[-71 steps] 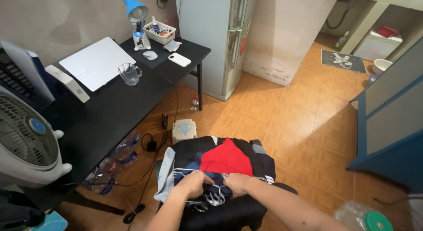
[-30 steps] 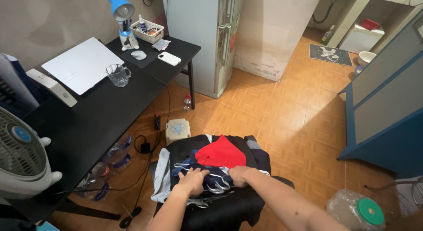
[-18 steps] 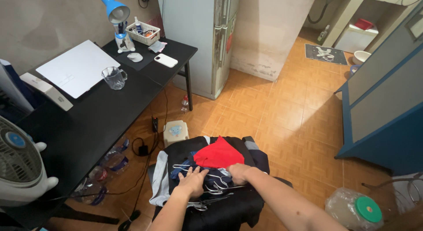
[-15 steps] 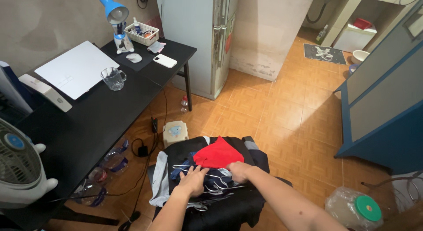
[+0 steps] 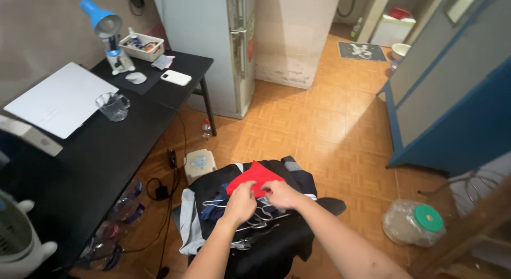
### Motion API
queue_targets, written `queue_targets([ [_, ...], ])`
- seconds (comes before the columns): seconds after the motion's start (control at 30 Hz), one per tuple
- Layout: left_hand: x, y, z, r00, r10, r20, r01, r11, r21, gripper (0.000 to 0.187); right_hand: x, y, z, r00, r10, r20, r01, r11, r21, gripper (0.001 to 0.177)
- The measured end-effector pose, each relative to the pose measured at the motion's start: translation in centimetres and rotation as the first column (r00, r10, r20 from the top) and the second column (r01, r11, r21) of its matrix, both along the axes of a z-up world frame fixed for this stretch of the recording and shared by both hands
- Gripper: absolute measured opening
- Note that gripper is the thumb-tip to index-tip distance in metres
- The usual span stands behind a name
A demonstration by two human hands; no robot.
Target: The person removes several garments from a wardrobe, one at a time, and places them on a chair. The person handles shirts and pants on hangers, moving them from the closet to a pile on the chair.
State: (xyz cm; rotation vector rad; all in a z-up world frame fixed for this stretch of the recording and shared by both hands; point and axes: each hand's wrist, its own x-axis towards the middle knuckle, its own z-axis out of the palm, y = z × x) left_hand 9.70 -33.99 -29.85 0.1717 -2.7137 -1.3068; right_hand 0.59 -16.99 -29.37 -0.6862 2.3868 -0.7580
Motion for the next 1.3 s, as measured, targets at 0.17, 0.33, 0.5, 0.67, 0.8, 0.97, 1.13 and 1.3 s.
queue_targets([
  [0.17,-0.9,0.4,1.6,0.999,0.053,-0.008,-0.052,0.994,0.099,0.034,1.3,1.0,2.2,0.983,-0.166,-0.077,0.153,0.977,-0.145,0.037],
  [0.33,-1.7,2.0,3.3,0.991,0.123,-0.059,-0.097,0.939,0.330,0.034,2.7,2.2,4.8,0.918,-0.391,-0.061,0.345,0.867,-0.359,0.037],
  [0.5,-2.2,5.5,7.1,0.984,0.165,-0.071,-0.097,0.823,0.559,0.034,4.2,4.6,7.3,0.823,-0.568,0.028,0.465,0.644,-0.607,0.044],
  [0.67,-1.7,10.9,11.2,0.990,0.034,-0.138,0.072,0.714,0.696,0.035,6.4,9.6,9.1,0.731,-0.670,0.130,0.516,0.419,-0.747,0.050],
  [0.8,-0.7,16.9,13.0,0.980,-0.092,-0.176,0.191,0.682,0.706,0.036,9.6,15.3,11.1,0.671,-0.724,0.159,0.517,0.303,-0.800,0.050],
  [0.97,2.8,24.8,13.0,0.923,-0.281,-0.262,0.381,0.588,0.714,0.036,16.0,22.5,12.6,0.531,-0.834,0.148,0.529,0.190,-0.827,0.049],
  [1.13,8.7,32.2,13.7,0.839,-0.466,-0.280,0.527,0.567,0.634,0.034,24.4,29.0,13.5,0.344,-0.923,0.170,0.554,0.054,-0.831,0.050],
  [1.3,16.0,39.6,14.9,0.697,-0.655,-0.292,0.657,0.420,0.626,0.032,34.2,34.9,14.1,0.147,-0.975,0.164,0.536,-0.061,-0.842,0.050],
])
